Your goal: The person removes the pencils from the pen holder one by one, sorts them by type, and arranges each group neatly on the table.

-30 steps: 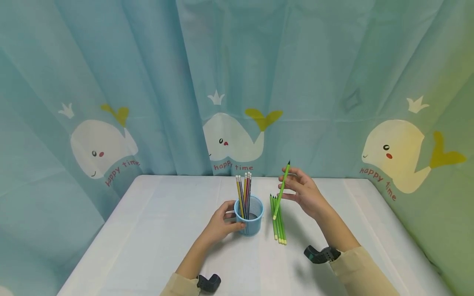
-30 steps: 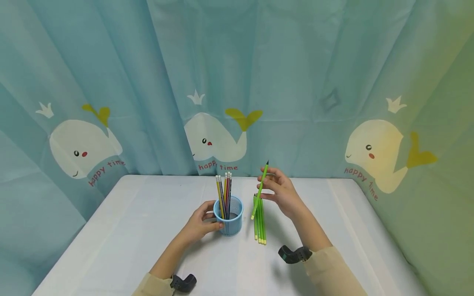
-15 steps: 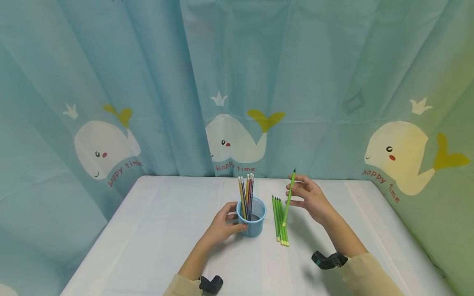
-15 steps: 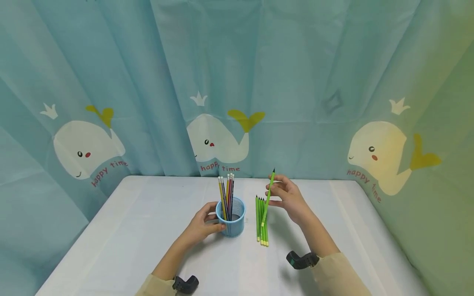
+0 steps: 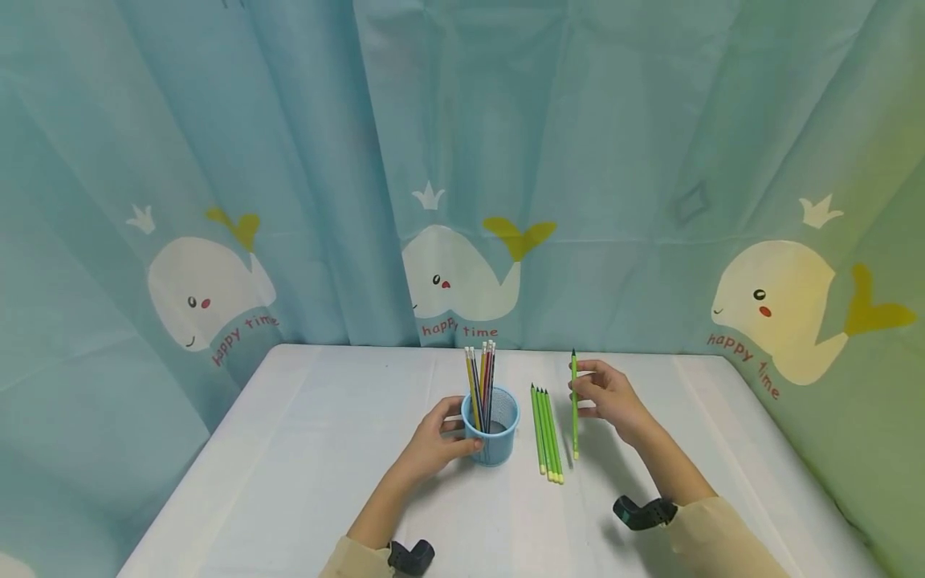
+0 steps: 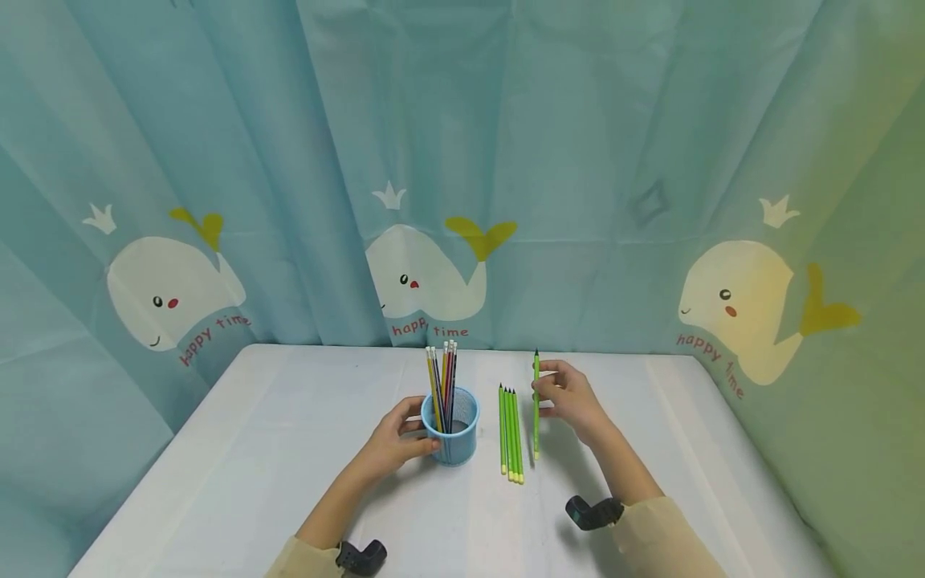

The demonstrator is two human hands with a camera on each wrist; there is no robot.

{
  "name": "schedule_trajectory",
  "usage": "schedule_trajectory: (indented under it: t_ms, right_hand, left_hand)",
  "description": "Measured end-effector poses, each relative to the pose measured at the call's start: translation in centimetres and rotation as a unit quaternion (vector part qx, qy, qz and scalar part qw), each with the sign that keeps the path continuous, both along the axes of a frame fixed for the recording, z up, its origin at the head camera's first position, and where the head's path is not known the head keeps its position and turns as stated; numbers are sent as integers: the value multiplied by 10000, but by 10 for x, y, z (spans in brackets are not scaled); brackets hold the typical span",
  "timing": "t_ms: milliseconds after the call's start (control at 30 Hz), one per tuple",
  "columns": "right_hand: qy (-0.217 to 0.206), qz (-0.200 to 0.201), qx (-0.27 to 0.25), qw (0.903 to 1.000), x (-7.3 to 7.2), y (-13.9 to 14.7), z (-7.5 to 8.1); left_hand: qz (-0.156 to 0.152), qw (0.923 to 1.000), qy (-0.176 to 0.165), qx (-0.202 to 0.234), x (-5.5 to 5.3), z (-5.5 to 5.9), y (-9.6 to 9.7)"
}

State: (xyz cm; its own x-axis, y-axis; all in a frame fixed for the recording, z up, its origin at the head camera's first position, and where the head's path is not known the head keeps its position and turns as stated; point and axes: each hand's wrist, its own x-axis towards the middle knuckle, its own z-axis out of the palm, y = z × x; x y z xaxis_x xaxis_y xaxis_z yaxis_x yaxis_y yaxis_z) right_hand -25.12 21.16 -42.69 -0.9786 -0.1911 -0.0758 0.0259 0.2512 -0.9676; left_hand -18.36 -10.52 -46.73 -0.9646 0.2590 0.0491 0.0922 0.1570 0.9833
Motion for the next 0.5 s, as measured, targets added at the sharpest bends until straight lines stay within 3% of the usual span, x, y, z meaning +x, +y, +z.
schedule_trajectory:
  t_ms: [500]
  right_hand:
    - [-294, -232, 528, 9979, -2, 4, -21]
  left_hand:
    - [29, 10000, -31, 16, 0, 0, 0]
